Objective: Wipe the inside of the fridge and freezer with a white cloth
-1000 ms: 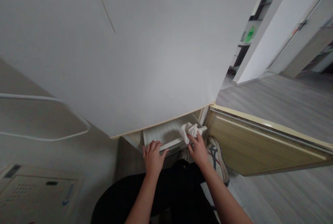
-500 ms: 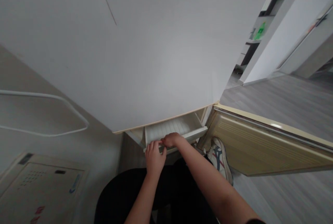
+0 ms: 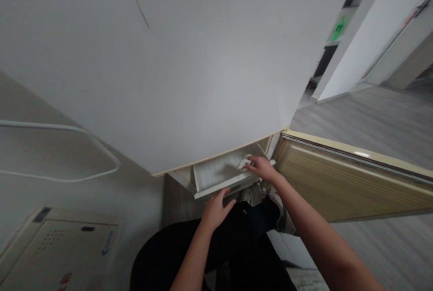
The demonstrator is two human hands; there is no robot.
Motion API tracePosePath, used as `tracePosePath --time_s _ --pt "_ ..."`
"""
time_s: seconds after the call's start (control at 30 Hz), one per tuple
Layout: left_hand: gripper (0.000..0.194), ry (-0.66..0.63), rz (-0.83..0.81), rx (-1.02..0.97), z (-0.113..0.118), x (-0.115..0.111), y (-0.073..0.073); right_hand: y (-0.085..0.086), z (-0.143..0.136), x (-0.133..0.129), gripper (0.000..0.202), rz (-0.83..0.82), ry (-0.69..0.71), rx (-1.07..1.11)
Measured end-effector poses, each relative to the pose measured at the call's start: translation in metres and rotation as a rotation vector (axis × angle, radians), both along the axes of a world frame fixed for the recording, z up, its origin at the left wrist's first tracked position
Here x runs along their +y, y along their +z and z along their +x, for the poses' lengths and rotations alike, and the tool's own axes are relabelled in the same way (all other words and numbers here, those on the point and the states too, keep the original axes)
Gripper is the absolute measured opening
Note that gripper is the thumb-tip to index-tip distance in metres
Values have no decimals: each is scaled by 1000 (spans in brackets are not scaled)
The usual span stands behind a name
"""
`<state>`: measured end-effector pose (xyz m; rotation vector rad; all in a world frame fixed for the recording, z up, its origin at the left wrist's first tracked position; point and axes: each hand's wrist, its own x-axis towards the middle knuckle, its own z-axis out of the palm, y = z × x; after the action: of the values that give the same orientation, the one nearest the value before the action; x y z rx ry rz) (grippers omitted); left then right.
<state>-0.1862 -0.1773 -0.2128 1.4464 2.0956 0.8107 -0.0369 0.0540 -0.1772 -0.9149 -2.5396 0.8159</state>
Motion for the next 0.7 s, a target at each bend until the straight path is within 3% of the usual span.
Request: tracePosePath --time_s 0.1,0.17,0.23,0.37,0.5,0.7 --pt "51 -78 41 -64 5 9 -5 -11 42 -16 34 0 -480 545" --pt "57 -114 64 -110 11 17 -6 -28 55 -45 26 29 -662 739" --pt "56 -114 76 -161 15 24 -7 -47 60 -77 16 49 -617 718" --pt "50 -37 159 -211 19 38 -10 -69 63 -114 24 135 -267 444" --pt "47 122 230 -213 18 62 -15 -66 73 -108 35 264 -98 347" --pt "34 373 249 -244 -6 124 -16 -72 84 -97 36 313 -87 287"
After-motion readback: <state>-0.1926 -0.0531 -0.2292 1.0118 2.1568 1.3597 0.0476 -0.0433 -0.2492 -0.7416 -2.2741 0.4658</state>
